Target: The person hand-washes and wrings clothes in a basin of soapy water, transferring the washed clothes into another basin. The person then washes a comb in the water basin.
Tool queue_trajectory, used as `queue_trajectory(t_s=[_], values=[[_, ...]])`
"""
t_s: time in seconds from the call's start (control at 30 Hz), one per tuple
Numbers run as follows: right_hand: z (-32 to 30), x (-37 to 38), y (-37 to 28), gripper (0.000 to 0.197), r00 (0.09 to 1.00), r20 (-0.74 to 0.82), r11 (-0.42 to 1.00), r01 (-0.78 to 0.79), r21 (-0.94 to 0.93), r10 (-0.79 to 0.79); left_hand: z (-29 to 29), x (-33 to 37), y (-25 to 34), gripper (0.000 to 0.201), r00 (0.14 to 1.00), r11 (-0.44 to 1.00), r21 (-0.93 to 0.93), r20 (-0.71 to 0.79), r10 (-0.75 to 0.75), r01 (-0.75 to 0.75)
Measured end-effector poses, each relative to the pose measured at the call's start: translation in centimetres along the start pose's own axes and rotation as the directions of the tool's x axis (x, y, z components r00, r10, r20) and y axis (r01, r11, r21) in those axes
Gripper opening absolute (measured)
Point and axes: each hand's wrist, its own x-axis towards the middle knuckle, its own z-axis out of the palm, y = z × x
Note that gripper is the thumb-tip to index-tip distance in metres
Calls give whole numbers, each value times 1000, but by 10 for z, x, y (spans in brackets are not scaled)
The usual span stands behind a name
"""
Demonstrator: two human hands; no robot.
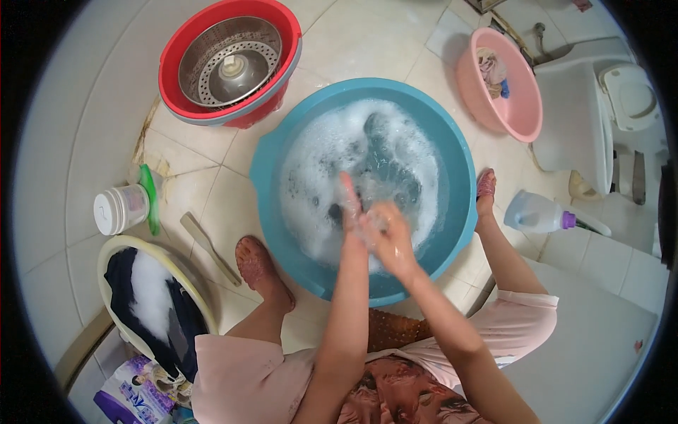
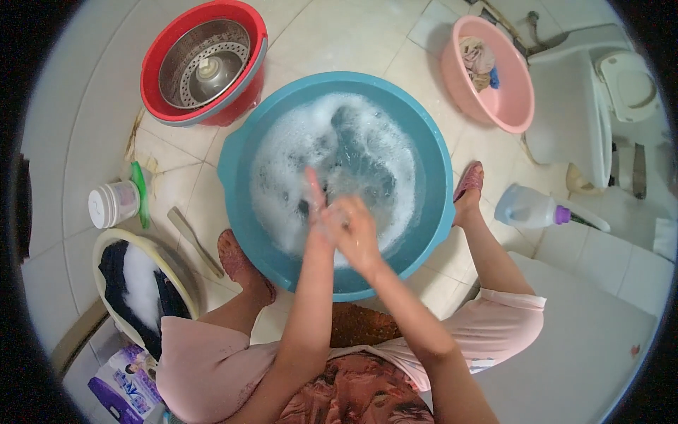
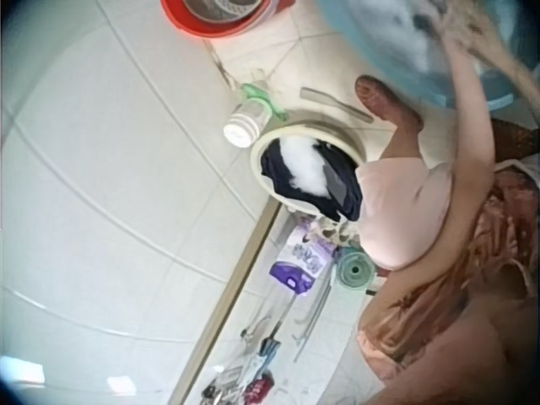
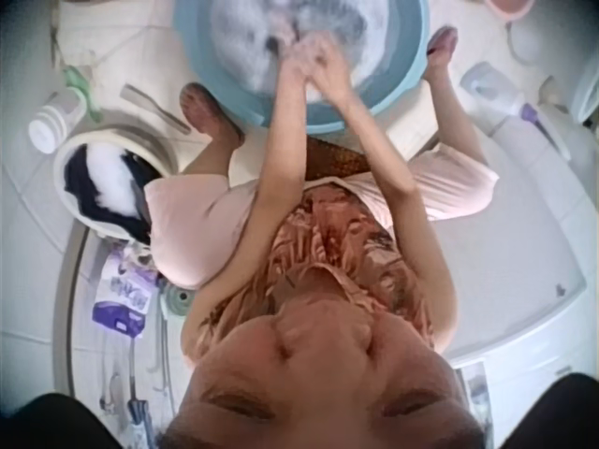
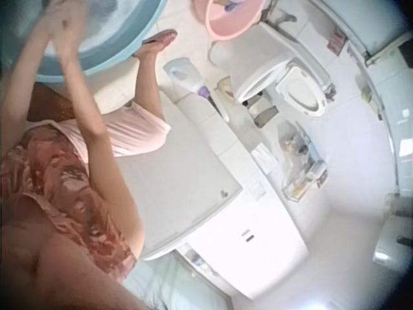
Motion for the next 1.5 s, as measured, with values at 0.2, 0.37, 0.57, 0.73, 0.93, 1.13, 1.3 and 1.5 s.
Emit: queue_trajectory(t_s=[0.2, 0.37, 0.57, 0.73, 0.93, 1.13, 1.3, 1.5], values=[[-12, -41, -66, 23, 982, 187, 999, 23, -37, -15, -3, -15, -1, 54, 940, 987, -149, 341, -3, 57], [8, 18, -35, 22, 957, 15, 902, 278, -331, -289, -13, 18, -11, 54, 833, 962, -238, 553, 21, 134], [-1, 75, -11, 25, 944, -325, 942, -163, -293, 62, 17, -6, -4, 54, 960, 877, 460, -155, 231, -137], [-34, 97, 85, 39, 852, -483, 913, -343, -222, 203, 13, -1, 25, 33, 976, 985, 128, -166, 138, -117], [-39, 60, 124, 32, 894, 381, 501, 224, -836, 236, -11, 9, 21, 57, 817, 879, 225, -327, 474, -420], [-12, 49, 63, 34, 994, -16, 953, -99, 288, 108, 20, 0, -8, 60, 932, 887, 457, -288, 219, -68], [0, -28, -41, 25, 987, 33, 983, 162, -88, -160, 0, 0, 17, 57, 904, 961, -152, 398, -156, 233], [16, -3, -23, 19, 951, -63, 907, 267, -325, -302, 7, -11, 3, 25, 993, 1000, 18, 115, -14, 12]])
